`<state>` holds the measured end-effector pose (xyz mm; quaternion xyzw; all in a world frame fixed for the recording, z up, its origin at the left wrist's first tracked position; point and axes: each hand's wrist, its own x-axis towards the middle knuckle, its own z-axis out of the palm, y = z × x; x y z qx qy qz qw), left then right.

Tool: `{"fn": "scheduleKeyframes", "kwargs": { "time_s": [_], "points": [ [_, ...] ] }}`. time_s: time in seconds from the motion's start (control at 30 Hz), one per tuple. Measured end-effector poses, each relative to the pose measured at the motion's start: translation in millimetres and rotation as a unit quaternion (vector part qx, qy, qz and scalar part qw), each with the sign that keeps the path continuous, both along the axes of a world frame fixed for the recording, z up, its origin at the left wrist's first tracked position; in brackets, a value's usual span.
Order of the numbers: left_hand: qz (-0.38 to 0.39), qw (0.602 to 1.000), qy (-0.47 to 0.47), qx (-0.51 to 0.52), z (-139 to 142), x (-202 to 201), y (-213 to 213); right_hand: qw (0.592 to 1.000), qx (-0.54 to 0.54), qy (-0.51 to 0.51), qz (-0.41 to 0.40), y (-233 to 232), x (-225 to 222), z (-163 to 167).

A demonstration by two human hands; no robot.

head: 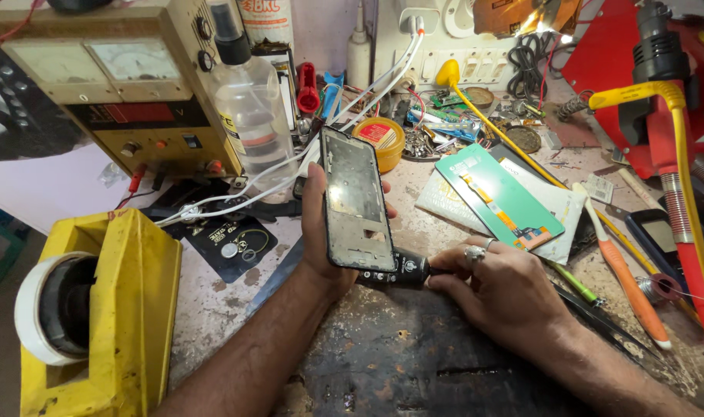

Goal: The person applies adhesive from a tube along the edge of a phone frame, aligns a replacement screen assembly onto the frame, and presses the parts together. They then hold the phone and work on its internal components with a small tool on the workbench.

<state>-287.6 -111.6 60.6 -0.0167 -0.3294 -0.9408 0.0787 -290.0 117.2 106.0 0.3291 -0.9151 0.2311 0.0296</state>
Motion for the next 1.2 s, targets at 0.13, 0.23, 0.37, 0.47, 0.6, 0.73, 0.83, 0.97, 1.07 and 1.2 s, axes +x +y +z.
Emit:
{"fn": "scheduleKeyframes", "kwargs": {
  "time_s": [0.13,0.23,0.37,0.47,0.6,0.73,0.83,0.97,1.07,1.2],
  "points": [
    [0.001,1.0,0.006,-0.004,-0.5,0.3,-0.3,0.991,-0.075,0.072,0.079,2.0,2.1,-1.3],
    [-0.003,1.0,-0.002,-0.004,0.5,-0.7,-0.2,0.991,-0.029,0.115,0.06,1.8,1.4,-0.5],
    [-0.005,1.0,0.005,-0.008,0.9,-0.9,0.0,0.994,-0.056,0.088,0.044,3.8,7.1,-2.4],
    [-0.012,1.0,0.015,-0.006,-0.4,-1.2,1.8,0.983,-0.101,0.121,0.099,9.6,11.4,-3.0],
    [-0.021,1.0,0.009,-0.007,-1.3,-2.3,3.1,0.99,-0.111,0.029,0.087,13.5,12.9,-3.9],
    [-0.012,1.0,0.007,-0.017,-0.3,-0.2,2.6,0.995,0.052,0.079,-0.01,10.3,11.8,-6.3],
    [-0.014,1.0,-0.001,-0.008,0.5,-0.2,3.7,0.985,-0.075,0.141,0.072,13.3,13.6,-4.7],
    [-0.016,1.0,0.01,-0.001,-1.3,-2.4,2.6,0.981,-0.102,0.148,0.079,27.1,17.2,7.3],
    [-0.02,0.999,0.033,-0.009,-2.8,-5.7,-0.2,0.988,0.031,0.15,-0.001,26.9,13.5,17.5],
    [-0.021,0.999,0.033,0.002,0.2,-5.4,-4.4,0.98,0.139,0.132,-0.055,13.8,2.0,33.0]
  ]
}}
